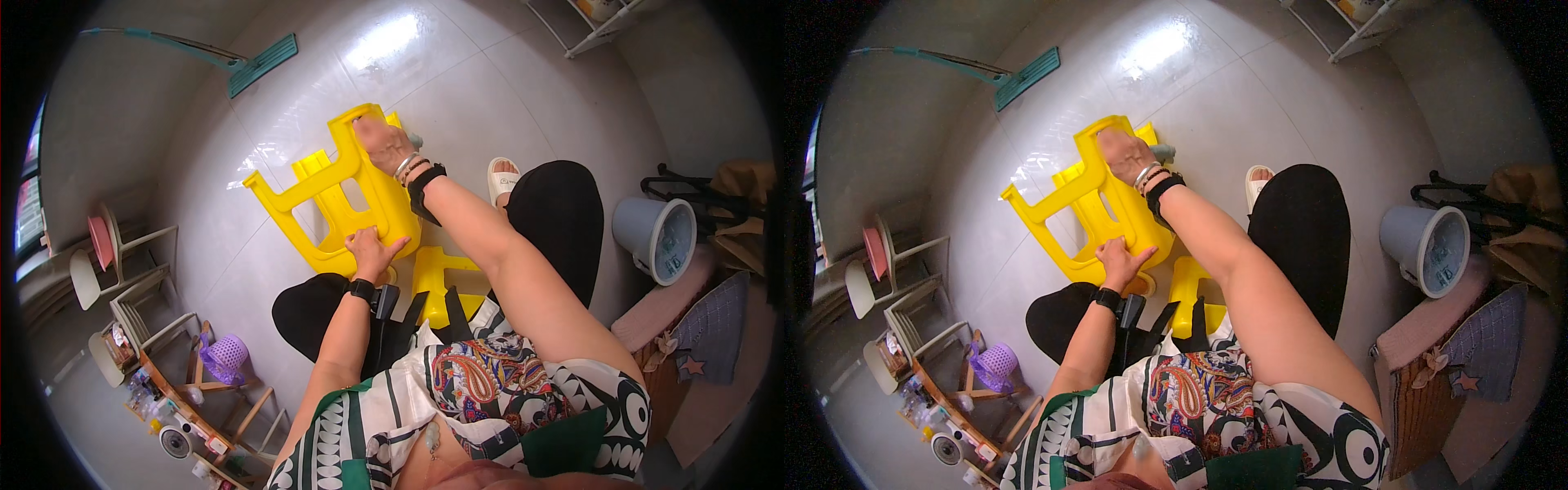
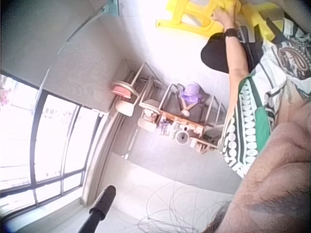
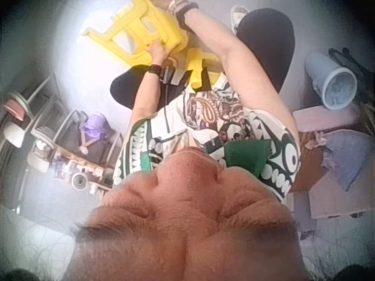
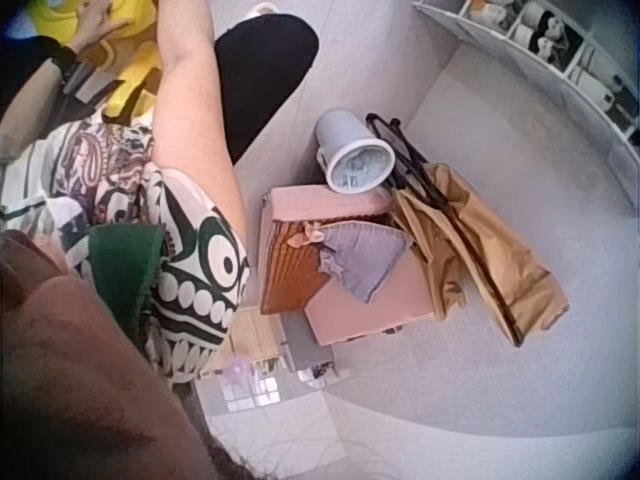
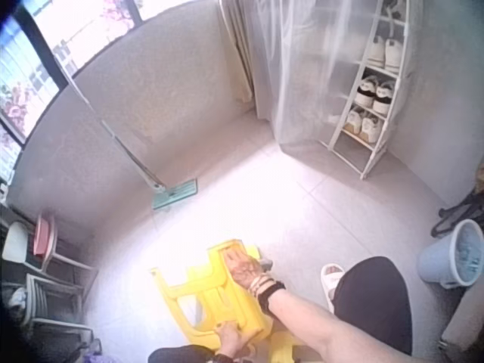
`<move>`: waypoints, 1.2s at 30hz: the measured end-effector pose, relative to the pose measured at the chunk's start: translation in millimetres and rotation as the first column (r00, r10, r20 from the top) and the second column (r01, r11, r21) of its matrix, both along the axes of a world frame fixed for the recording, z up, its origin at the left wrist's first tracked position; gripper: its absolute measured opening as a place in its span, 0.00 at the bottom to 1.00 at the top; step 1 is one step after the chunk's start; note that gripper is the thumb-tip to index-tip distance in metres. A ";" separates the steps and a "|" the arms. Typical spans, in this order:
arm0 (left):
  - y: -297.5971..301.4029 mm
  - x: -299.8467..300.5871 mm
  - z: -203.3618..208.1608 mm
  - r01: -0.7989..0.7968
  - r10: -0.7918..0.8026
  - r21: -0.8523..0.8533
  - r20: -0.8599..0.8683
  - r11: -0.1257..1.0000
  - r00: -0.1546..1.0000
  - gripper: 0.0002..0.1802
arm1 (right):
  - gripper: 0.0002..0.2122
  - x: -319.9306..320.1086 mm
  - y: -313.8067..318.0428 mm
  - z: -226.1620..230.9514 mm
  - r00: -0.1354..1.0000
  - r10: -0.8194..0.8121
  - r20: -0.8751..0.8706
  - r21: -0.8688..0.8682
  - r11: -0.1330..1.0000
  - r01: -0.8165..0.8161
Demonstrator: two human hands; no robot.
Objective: Cleaning a small yellow plastic stool with a cloth while sitting on it.
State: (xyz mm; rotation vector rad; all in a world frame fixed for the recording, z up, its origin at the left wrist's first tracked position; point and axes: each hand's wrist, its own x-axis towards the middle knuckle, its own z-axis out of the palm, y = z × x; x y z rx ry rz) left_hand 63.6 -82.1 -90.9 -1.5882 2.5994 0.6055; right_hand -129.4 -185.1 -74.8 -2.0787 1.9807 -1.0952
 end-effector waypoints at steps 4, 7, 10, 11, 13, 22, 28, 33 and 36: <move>-0.2 -0.1 -0.3 0.001 -0.001 -0.002 0.003 1.000 1.000 0.34 | 0.12 1.1 -1.4 1.3 1.000 0.007 -0.010 0.036 0.999 -0.006; 0.6 0.9 -1.2 0.004 -0.004 -0.018 -0.004 1.000 1.000 0.34 | 0.11 1.5 -3.4 2.6 1.000 0.010 0.029 0.056 0.998 -0.012; 0.9 2.4 -2.7 -0.003 0.002 -0.028 -0.021 1.000 1.000 0.35 | 0.10 1.9 -5.0 3.2 0.999 0.021 0.049 0.068 0.997 -0.024; 0.9 2.0 -2.8 -0.003 0.002 -0.027 -0.021 1.000 1.000 0.35 | 0.10 1.7 -5.8 2.6 0.999 0.021 0.048 0.068 0.997 -0.025; 0.7 1.0 -2.4 0.000 -0.001 -0.030 -0.011 1.000 1.000 0.34 | 0.06 1.3 -7.5 1.8 0.997 0.024 0.067 0.039 0.999 -0.027; -0.1 -2.0 2.8 -0.019 0.019 0.005 -0.002 1.000 1.000 0.35 | 0.06 3.6 -11.6 3.9 0.992 0.034 0.122 0.108 0.993 -0.048; -0.9 -2.4 2.1 -0.010 0.010 -0.001 0.008 1.000 1.000 0.35 | 0.11 7.4 -14.1 8.2 0.995 0.001 0.101 0.226 0.974 -0.024; -2.3 -0.9 -0.7 -0.005 0.005 0.000 0.028 1.000 1.000 0.35 | 0.10 5.2 -11.7 5.9 0.985 -0.001 0.174 0.235 0.971 -0.040; -3.8 -2.5 0.1 -0.002 0.001 0.015 0.043 1.000 0.999 0.35 | 0.08 1.1 -8.8 -4.6 0.959 0.022 0.284 0.193 0.978 -0.079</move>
